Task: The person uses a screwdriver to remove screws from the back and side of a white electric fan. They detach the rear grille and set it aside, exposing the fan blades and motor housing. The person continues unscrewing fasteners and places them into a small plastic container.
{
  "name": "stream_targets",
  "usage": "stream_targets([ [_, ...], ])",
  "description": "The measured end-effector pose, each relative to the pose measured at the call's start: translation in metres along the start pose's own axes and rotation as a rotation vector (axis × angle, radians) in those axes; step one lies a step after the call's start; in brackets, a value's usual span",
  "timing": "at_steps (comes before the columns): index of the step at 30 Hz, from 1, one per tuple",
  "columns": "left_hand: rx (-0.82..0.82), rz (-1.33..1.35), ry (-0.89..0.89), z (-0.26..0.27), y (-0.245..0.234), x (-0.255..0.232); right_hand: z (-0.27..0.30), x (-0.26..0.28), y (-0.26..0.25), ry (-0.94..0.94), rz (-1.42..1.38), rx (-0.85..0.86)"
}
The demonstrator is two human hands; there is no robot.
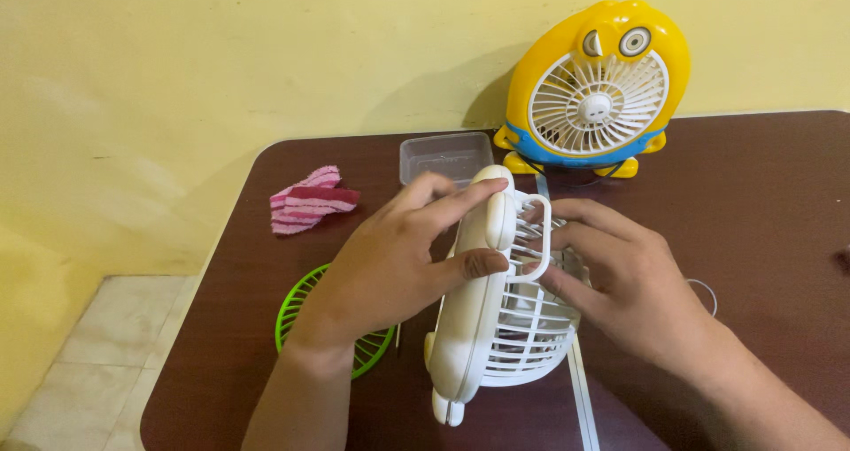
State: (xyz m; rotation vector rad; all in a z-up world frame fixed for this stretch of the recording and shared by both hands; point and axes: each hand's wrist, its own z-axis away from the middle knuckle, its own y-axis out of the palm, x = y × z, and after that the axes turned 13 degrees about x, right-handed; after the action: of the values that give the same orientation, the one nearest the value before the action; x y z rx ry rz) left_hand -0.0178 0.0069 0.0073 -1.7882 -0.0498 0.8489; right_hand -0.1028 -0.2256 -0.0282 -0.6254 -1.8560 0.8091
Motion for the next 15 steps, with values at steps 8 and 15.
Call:
stream_targets([
  [8, -0.122, 0.051, 0.44, -0.011, -0.001, 0.011, 0.0, 0.006, -0.004, -0.013, 0.056, 0.032],
  [15, -0.208, 0.062, 0.439, -0.006, -0.002, 0.009, -0.002, 0.007, -0.008, 0.088, 0.065, 0.088],
])
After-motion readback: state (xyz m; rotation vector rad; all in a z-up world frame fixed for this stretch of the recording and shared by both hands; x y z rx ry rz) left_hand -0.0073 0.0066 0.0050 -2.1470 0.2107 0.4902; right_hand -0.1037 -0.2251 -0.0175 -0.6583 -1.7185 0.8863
